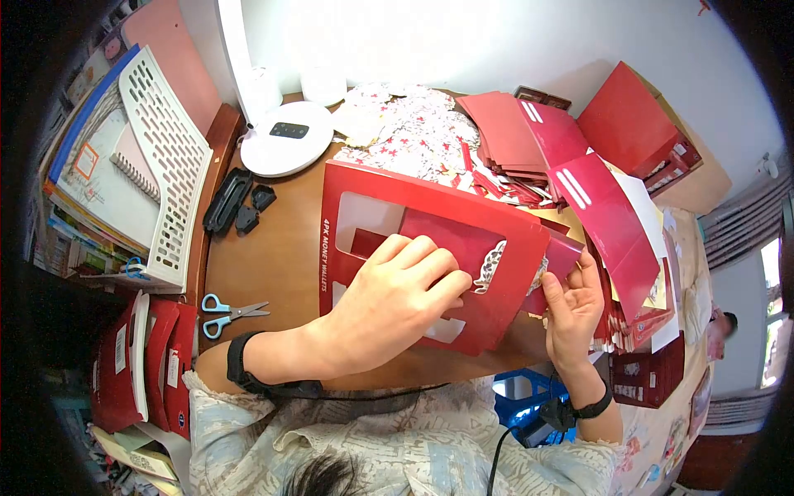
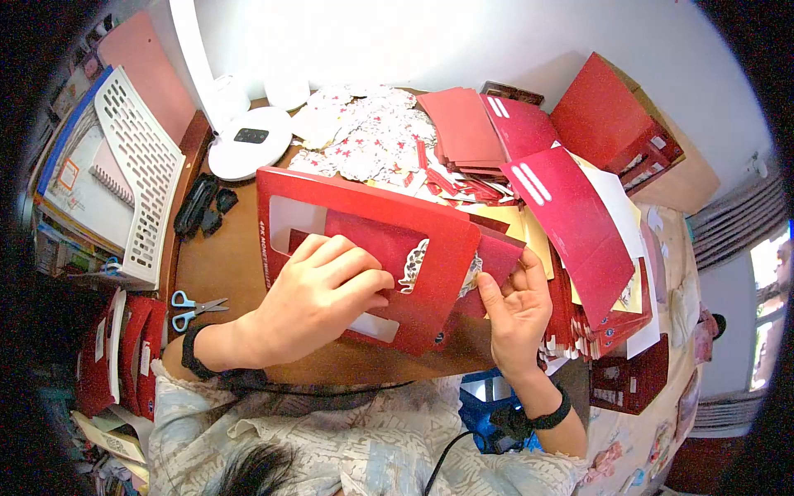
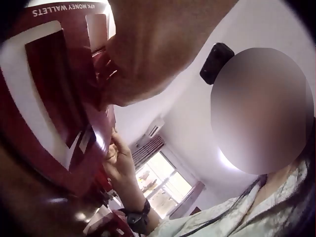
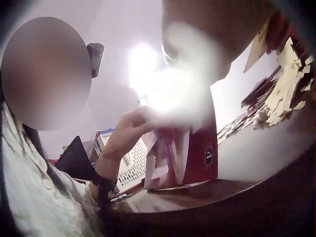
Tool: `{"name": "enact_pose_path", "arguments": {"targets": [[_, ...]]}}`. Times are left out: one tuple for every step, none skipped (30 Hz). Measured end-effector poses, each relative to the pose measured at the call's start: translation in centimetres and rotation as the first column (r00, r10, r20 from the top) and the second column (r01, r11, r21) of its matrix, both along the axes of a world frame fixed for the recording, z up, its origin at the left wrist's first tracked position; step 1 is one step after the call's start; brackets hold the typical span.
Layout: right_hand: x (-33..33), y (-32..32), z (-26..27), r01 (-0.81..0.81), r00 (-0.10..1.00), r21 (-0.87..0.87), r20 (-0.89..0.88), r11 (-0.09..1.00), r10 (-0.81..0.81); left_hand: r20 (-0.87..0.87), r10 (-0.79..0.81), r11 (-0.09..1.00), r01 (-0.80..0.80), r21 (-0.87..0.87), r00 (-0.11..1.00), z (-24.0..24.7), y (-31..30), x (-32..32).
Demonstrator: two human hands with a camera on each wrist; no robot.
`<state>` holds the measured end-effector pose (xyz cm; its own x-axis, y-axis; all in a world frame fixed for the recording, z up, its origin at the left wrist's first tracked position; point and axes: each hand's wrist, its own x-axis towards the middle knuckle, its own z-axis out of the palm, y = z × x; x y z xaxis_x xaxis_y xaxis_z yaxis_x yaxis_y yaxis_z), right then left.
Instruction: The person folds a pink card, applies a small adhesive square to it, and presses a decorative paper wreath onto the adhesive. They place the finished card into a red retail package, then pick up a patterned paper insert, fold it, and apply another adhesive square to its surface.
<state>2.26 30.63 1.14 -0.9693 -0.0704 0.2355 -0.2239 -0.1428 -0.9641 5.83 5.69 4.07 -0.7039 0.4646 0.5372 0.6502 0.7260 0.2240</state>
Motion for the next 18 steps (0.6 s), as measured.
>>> {"name": "enact_pose_path", "arguments": {"targets": [[0.13, -0.07, -0.05, 0.005, 1.0, 0.004, -0.016, 1.0, -0.005, 0.002, -0.005, 1.0, 0.005, 0.012, 1.0, 0.01, 0.09, 0.05], [0.24, -0.1, -0.1, 0.01, 0.999, 0.007, -0.032, 1.0, -0.01, 0.004, -0.011, 1.0, 0.011, 0.024, 1.0, 0.01, 0.13, 0.06], [0.32, -0.09, -0.13, 0.009, 0.999, 0.008, -0.032, 1.0, -0.009, 0.005, -0.011, 1.0, 0.011, 0.024, 1.0, -0.02, 0.11, 0.04], [0.4, -0.07, -0.15, 0.011, 0.999, 0.019, -0.039, 1.0, -0.01, 0.001, -0.021, 0.999, 0.021, 0.029, 1.0, -0.05, 0.08, 0.0], [0.45, -0.06, -0.15, 0.012, 0.999, 0.031, -0.047, 0.999, -0.011, -0.004, -0.032, 0.999, 0.032, 0.034, 0.999, -0.08, 0.06, -0.03], [0.49, -0.12, -0.12, 0.012, 0.999, 0.031, -0.046, 0.999, -0.011, -0.003, -0.032, 0.999, 0.032, 0.035, 0.999, -0.09, 0.04, -0.05], [0.56, -0.23, -0.06, 0.012, 0.998, 0.027, -0.054, 1.0, -0.01, 0.0, -0.034, 0.999, 0.034, 0.036, 0.999, -0.1, 0.02, -0.07], [0.64, -0.33, 0.02, 0.011, 0.998, 0.022, -0.062, 1.0, -0.01, 0.003, -0.036, 0.999, 0.036, 0.038, 0.999, -0.11, 0.01, -0.07], [0.75, -0.41, 0.12, 0.011, 0.998, 0.023, -0.062, 1.0, -0.01, 0.004, -0.036, 0.999, 0.036, 0.038, 0.999, -0.12, 0.02, -0.07], [0.89, -0.48, 0.23, 0.013, 0.998, 0.036, -0.069, 0.999, -0.01, 0.002, -0.034, 0.999, 0.034, 0.033, 0.999, -0.13, 0.04, -0.07], [0.96, -0.5, 0.27, 0.015, 0.997, 0.05, -0.075, 0.999, -0.011, 0.001, -0.031, 0.999, 0.031, 0.027, 1.0, -0.15, 0.05, -0.07], [0.91, -0.36, 0.24, 0.014, 0.997, 0.05, -0.075, 0.999, -0.011, 0.001, -0.031, 0.999, 0.031, 0.028, 1.0, -0.1, 0.07, -0.05], [0.82, -0.09, 0.17, 0.011, 0.997, 0.066, -0.081, 0.998, -0.005, -0.001, -0.029, 0.999, 0.029, 0.017, 1.0, -0.01, 0.11, 0.0], [0.77, 0.14, 0.1, 0.008, 0.996, 0.082, -0.088, 0.997, 0.0, -0.004, -0.027, 1.0, 0.027, 0.006, 1.0, 0.04, 0.14, 0.06], [0.72, 0.3, 0.08, 0.008, 0.996, 0.082, -0.087, 0.997, -0.001, -0.003, -0.028, 1.0, 0.028, 0.007, 1.0, 0.06, 0.18, 0.09], [0.64, 0.43, 0.08, 0.005, 0.997, 0.069, -0.081, 0.998, 0.001, -0.007, -0.024, 1.0, 0.024, 0.003, 1.0, 0.07, 0.23, 0.11], [0.59, 0.49, 0.07, 0.002, 0.997, 0.057, -0.076, 0.998, 0.003, -0.01, -0.021, 1.0, 0.021, 0.0, 1.0, 0.09, 0.26, 0.15], [0.55, 0.5, 0.05, 0.001, 0.997, 0.057, -0.075, 0.998, 0.003, -0.01, -0.02, 1.0, 0.02, 0.0, 1.0, 0.12, 0.28, 0.2]]}}
